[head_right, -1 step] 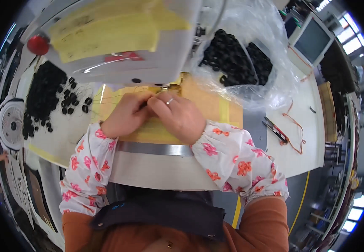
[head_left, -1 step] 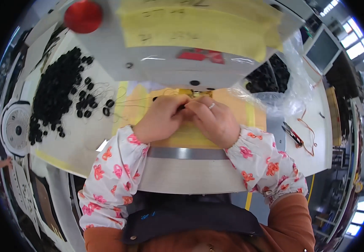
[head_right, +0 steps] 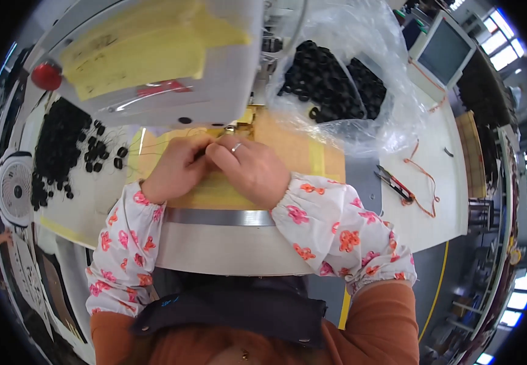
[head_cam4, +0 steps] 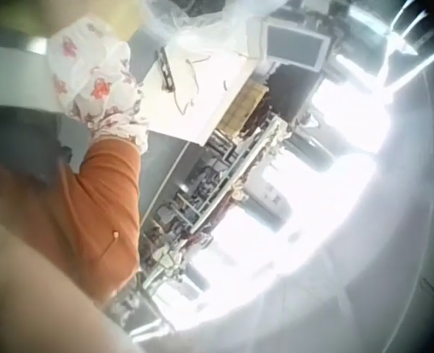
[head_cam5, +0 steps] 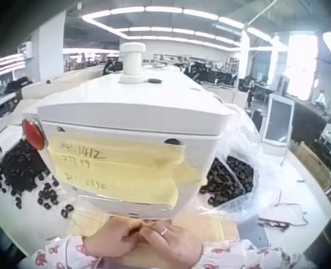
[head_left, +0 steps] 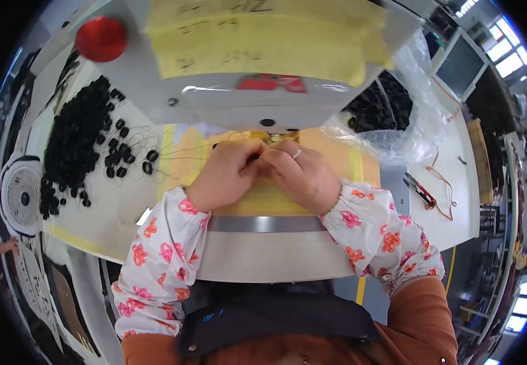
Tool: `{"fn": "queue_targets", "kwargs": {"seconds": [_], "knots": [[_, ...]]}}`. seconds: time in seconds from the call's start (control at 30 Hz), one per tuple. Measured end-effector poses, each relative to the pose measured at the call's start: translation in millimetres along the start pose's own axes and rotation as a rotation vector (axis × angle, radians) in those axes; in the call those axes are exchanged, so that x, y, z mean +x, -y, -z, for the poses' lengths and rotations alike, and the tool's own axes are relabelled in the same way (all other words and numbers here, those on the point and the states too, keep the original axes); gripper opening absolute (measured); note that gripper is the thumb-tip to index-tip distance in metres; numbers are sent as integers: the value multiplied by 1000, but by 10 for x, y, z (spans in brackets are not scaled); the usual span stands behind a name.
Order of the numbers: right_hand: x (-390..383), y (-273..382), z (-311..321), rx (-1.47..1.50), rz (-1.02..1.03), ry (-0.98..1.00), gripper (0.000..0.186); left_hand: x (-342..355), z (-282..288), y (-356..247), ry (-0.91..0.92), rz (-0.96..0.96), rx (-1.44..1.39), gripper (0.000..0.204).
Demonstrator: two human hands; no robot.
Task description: Using an industrial sewing machine to join or secure small black plastic components or hardware.
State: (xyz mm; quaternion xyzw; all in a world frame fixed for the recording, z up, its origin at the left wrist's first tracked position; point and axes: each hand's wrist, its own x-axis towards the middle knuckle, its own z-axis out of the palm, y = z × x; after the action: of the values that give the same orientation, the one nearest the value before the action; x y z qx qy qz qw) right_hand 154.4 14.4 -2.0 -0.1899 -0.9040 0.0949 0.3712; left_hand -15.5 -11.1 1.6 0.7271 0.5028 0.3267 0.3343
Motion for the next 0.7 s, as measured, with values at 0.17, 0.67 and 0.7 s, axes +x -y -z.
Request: {"fn": "queue_targets", "kwargs": {"seconds": [0.17,0.67,0.7], "knots": [[-65,-26,35,232,-251,-25,22,-12,-78,-63,-27,121,-144,16],[-20,-204,25,257,-581,-146,11,133,-97,-41,-152,195,157,20],[-13,-214,30,227,-588,-161,10,136,-79,-78,-117,267,200,20]]}}
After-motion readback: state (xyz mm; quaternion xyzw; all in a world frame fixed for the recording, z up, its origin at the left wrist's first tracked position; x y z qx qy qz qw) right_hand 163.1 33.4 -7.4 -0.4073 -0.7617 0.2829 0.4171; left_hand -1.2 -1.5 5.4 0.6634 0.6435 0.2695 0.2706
